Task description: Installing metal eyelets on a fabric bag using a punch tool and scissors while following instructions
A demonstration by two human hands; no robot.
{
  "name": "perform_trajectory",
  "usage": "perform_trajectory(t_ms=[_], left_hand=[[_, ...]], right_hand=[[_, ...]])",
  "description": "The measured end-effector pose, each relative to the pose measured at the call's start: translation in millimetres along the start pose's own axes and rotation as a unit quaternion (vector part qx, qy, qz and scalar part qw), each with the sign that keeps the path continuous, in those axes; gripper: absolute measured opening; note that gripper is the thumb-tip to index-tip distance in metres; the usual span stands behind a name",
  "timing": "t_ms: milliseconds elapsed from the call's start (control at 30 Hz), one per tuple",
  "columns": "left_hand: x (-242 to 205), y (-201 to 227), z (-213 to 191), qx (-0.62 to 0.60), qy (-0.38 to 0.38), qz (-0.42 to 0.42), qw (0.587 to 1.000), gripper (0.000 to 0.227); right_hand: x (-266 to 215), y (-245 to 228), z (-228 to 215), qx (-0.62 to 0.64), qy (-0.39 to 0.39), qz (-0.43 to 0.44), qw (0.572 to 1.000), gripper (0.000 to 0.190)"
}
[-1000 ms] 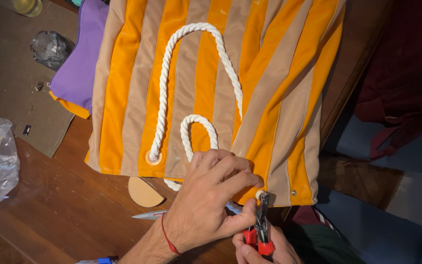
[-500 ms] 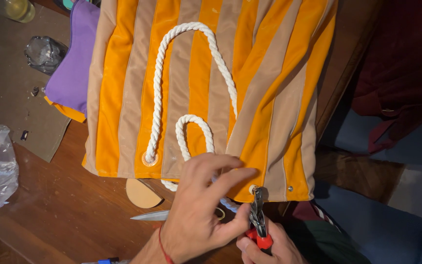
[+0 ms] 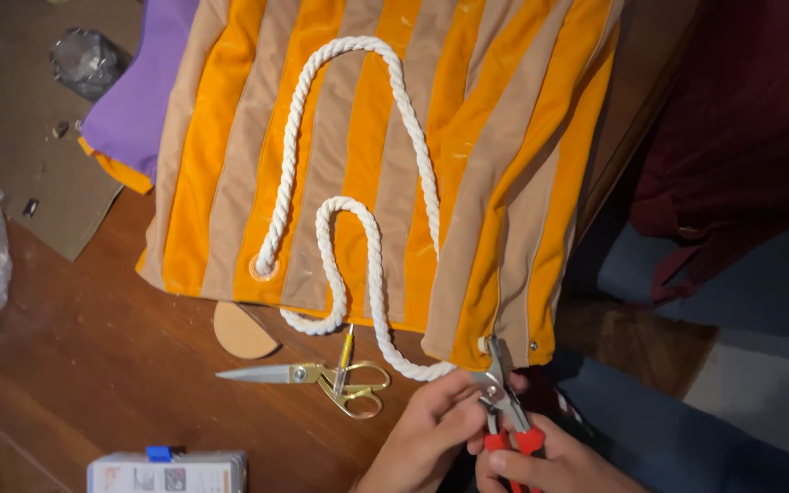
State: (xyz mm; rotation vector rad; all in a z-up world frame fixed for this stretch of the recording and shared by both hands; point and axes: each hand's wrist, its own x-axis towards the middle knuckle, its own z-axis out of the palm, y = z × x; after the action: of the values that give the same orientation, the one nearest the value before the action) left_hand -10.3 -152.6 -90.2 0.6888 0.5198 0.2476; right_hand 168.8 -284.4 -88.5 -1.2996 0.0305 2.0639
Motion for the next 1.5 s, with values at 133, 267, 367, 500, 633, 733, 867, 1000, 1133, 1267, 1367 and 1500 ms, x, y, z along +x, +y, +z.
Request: perform_trajectory(t_ms=[133,267,367,500,633,733,867,1000,1133,1267,1367,1500], left_hand=[[42.9,-18.8,26.2,-0.120,-0.078,-0.064,0.988,0.021],[66.6,-22.7,60.0,-0.021,0.041,-0.058,0.997,0.035],[74.9,-33.7,68.6,0.129,0.076,-0.017,0.989,0.035],[81.6,-46.1,78.2,0.097,0.125,-0.037,0.987,0.029],[88.3,-60.7,83.7,0.101,0.142,-0.061,0.983,0.034],[89.9,-54.9,91.6,0.184,0.176,-0.041,0.966,0.036],[98.0,-64.3,96.8,0.199,0.176,0.049,0.963,0.030],[100.0,-73.1,102.4,0.171,0.224,0.074,0.957,0.029],[91.6,-120.2,92.3,-0.046,0.174,-0.013,0.983,0.093],[102.7,-123.1,96.5,-0.081,0.086,0.081,0.990,0.100],[113.6,-136.4,97.6,-0.068,0.110,0.153,0.980,0.066],[122.8,-151.4,100.6,-0.057,0.160,0.221,0.960,0.046]], right_hand=[[-11.1,-12.9,-31.0,-0.062,-0.004,0.081,0.995,0.028],[-14.9,-19.7,-42.4,-0.144,0.021,0.065,0.987,0.033],[-14.6,-14.5,-57.7,-0.053,0.013,-0.085,0.995,0.136],[-48.4,-55.7,-30.4,0.078,0.094,0.089,0.989,0.094],[-35.5,-50.8,-46.9,0.123,0.060,0.067,0.988,0.100],[-41.3,-62.7,-25.5,0.106,0.079,0.038,0.990,0.102],[-36.5,-59.4,-29.5,0.064,0.097,0.027,0.993,0.104],[-25.7,-53.0,-50.9,0.024,0.129,0.037,0.991,0.110],[-32.9,-71.2,-39.0,-0.005,0.160,0.010,0.987,0.101],[-15.0,-50.8,-64.2,-0.040,0.207,0.009,0.977,0.107],[-6.5,-41.2,-75.6,-0.025,0.219,-0.045,0.974,0.091],[7.4,-20.8,-96.9,-0.060,0.192,-0.124,0.972,0.094]])
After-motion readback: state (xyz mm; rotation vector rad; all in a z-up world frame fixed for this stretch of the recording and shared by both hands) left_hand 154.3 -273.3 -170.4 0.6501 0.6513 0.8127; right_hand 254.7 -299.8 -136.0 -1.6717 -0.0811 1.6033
